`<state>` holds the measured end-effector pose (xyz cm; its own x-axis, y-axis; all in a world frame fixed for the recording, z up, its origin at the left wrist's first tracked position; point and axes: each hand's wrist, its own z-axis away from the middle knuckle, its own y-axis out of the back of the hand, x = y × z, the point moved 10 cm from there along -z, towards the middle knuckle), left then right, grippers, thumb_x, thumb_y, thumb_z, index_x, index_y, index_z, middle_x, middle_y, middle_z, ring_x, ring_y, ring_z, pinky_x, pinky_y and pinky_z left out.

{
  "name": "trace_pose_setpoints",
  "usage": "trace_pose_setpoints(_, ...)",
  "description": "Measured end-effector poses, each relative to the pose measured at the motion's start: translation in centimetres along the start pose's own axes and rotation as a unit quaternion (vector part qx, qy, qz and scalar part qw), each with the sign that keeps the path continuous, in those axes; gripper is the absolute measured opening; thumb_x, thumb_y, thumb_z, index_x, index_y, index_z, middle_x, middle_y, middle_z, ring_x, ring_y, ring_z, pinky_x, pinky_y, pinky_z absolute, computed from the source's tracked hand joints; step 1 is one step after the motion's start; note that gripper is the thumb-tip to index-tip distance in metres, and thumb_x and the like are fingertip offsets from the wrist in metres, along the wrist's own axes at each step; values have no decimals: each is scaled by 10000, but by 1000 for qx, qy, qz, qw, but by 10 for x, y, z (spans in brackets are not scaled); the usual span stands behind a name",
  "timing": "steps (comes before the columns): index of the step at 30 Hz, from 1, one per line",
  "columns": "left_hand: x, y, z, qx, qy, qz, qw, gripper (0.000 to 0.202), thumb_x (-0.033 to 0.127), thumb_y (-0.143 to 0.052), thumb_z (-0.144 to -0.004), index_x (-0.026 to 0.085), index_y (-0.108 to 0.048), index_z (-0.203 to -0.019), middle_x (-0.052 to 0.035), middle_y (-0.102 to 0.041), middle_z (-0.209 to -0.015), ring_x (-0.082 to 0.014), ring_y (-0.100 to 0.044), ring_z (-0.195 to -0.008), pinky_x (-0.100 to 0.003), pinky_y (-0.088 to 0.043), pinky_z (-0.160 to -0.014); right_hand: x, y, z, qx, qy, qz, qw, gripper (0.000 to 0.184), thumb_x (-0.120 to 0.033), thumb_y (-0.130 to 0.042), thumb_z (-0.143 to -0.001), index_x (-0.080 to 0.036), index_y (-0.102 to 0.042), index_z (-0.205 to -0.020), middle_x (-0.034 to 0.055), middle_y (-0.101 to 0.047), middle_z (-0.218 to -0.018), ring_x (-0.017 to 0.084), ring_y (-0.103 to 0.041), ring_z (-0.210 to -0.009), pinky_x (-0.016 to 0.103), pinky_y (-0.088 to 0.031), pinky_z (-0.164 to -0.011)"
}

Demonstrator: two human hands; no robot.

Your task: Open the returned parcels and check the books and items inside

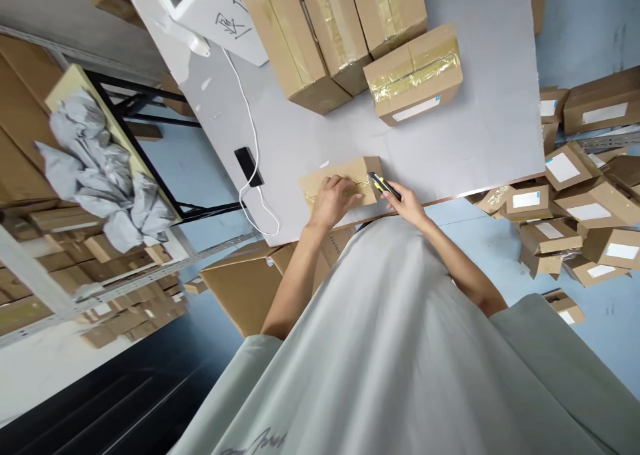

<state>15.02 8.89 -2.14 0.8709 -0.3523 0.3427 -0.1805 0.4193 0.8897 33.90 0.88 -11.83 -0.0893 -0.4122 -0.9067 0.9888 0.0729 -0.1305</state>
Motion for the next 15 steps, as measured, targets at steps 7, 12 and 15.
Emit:
trace_pose_setpoints(7,-20,20,-33,16,-14,-14,1000,695,280,-913,-921,238,-657,-1565,-171,-653,-1565,-377,-671,-1403,-541,-543,-1235,-2,-3,0,31,5,-18,999,587,-708,-661,-1069,-236,-762,-1404,42,-873,-1084,168,-776,-690,300,-657,-705)
trace_pose_setpoints(12,-24,15,-52,-29,-43,-40,998,815,399,-954,-886,210,-653,-1619,-202,-700,-1491,-427,-665,-1374,-601,-545,-1231,-2,-4,6,40,-3,-18,999,523,-639,-654,-1090,-243,-754,-1416,41,-878,-1093,173,-793,-703,290,-651,-701)
trace_pose_setpoints(15,-27,16,-58,-50,-44,-52,996,723,404,-915,-904,196,-709,-1566,-208,-746,-1414,-440,-672,-1309,-626,-546,-1213,-1,-5,9,46,-2,-17,999,493,-592,-646,-1099,-235,-750,-1423,47,-882,-1095,178,-792,-698,305,-658,-720)
